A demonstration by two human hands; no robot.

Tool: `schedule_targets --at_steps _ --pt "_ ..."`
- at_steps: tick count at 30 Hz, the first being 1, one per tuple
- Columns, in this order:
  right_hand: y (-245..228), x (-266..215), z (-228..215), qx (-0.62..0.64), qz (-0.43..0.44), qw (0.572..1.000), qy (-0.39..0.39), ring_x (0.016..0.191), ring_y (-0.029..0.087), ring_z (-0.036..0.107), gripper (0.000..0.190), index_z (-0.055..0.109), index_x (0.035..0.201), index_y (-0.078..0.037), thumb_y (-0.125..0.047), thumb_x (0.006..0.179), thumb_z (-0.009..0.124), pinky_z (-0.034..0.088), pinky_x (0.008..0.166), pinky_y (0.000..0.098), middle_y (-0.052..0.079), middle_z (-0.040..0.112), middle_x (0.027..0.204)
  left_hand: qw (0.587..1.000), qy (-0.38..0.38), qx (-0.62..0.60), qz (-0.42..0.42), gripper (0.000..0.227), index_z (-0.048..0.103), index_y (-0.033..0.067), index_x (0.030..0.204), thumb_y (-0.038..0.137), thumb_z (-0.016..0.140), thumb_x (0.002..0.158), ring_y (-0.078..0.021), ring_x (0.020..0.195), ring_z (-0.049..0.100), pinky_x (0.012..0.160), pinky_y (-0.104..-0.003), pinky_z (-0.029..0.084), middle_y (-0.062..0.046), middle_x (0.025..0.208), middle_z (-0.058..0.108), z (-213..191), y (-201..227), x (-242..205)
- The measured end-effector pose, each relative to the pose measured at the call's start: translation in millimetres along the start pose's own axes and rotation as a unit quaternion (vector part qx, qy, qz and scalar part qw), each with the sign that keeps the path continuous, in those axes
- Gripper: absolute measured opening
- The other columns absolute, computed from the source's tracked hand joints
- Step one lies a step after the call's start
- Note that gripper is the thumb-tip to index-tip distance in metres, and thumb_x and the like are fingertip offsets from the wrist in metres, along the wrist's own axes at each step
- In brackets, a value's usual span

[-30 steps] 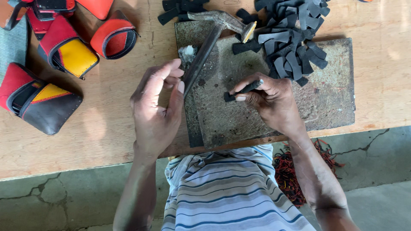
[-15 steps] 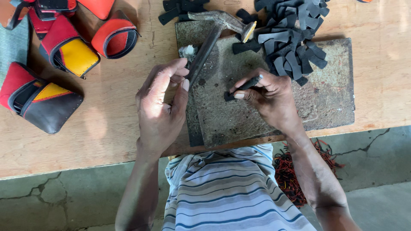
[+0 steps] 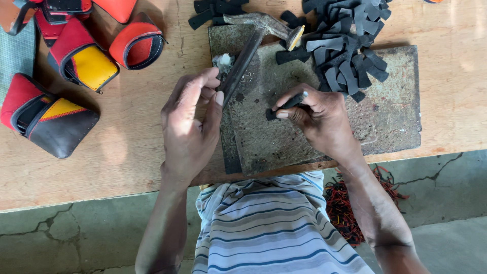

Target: The person uses a hammer and a metal punch to repeatedly strike small black rubber pieces on a wooden block, shaping them into uniform forms. The person handles each piece individually, striking it several times before moving to the next.

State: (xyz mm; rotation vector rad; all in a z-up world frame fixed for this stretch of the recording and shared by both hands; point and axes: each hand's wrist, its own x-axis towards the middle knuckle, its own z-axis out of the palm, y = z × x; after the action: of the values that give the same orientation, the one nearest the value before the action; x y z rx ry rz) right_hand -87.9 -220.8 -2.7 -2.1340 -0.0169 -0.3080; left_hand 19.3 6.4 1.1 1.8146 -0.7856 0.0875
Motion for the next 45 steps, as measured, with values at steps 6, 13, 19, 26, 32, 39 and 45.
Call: schedule_targets --at_steps 6,13,19,26,32,39,45 --pt "-6 6 1 -0.062 -0.060 0.996 -0.020 0.097 0.020 0.079 0.027 0.067 0.105 -0.001 0.018 0.086 0.070 0.067 0.081 0.0284 0.009 0.077 0.104 0.969 -0.149 0.175 -0.095 0.036 0.049 0.0011 0.108 0.029 0.070 0.100 -0.0219 0.063 0.067 0.053 -0.041 0.054 -0.013 0.084 0.064 16 -10 21" --pt "-9 5 -3 -0.049 -0.066 0.996 -0.042 0.098 0.021 0.077 0.031 0.068 0.107 -0.001 0.019 0.083 0.070 0.066 0.080 0.0291 0.010 0.076 0.107 0.928 -0.199 0.315 -0.026 0.039 0.051 -0.0041 0.114 0.033 0.060 0.106 -0.0215 0.051 0.063 0.045 -0.041 0.054 -0.012 0.066 0.061 29 -24 41" --pt "-9 -6 4 -0.059 -0.074 0.995 -0.014 0.102 0.025 0.076 0.038 0.067 0.107 -0.002 0.023 0.078 0.066 0.064 0.087 0.0323 0.010 0.075 0.106 0.963 -0.194 0.177 -0.057 0.023 0.058 -0.0037 0.106 0.018 0.065 0.104 -0.0199 0.048 0.061 0.041 -0.041 0.049 -0.011 0.063 0.061 20 -18 38" --pt "2 -11 13 -0.035 -0.096 0.995 0.007 0.103 0.028 0.073 0.034 0.064 0.107 -0.001 0.022 0.083 0.065 0.063 0.089 0.0334 0.011 0.073 0.111 0.977 -0.065 0.121 0.166 0.034 0.052 -0.0008 0.139 0.003 0.067 0.109 -0.0237 0.083 0.071 0.066 -0.034 0.058 -0.019 0.110 0.068 -43 27 27" --pt "8 -10 13 0.009 -0.066 0.998 -0.003 0.103 0.024 0.076 0.037 0.067 0.112 -0.003 0.022 0.084 0.062 0.065 0.090 0.0310 0.009 0.073 0.114 0.910 -0.117 0.319 0.237 0.053 0.054 0.0156 0.150 0.009 0.075 0.102 -0.0167 0.065 0.060 0.053 -0.034 0.052 -0.009 0.110 0.061 -87 69 7" --pt "8 -11 14 0.018 -0.067 0.998 -0.006 0.104 0.024 0.076 0.045 0.066 0.120 -0.001 0.023 0.083 0.061 0.064 0.092 0.0304 0.010 0.072 0.113 0.839 -0.122 0.436 0.303 0.060 0.054 0.0229 0.158 0.008 0.071 0.101 -0.0144 0.067 0.058 0.053 -0.032 0.050 -0.008 0.109 0.060 -94 87 23" --pt "11 -8 14 0.001 -0.067 0.998 -0.003 0.103 0.023 0.077 0.037 0.067 0.112 -0.003 0.021 0.084 0.064 0.063 0.088 0.0291 0.009 0.072 0.115 0.901 -0.113 0.347 0.234 0.053 0.056 0.0201 0.153 0.010 0.069 0.103 -0.0174 0.065 0.056 0.055 -0.035 0.048 -0.009 0.098 0.058 -101 86 16"
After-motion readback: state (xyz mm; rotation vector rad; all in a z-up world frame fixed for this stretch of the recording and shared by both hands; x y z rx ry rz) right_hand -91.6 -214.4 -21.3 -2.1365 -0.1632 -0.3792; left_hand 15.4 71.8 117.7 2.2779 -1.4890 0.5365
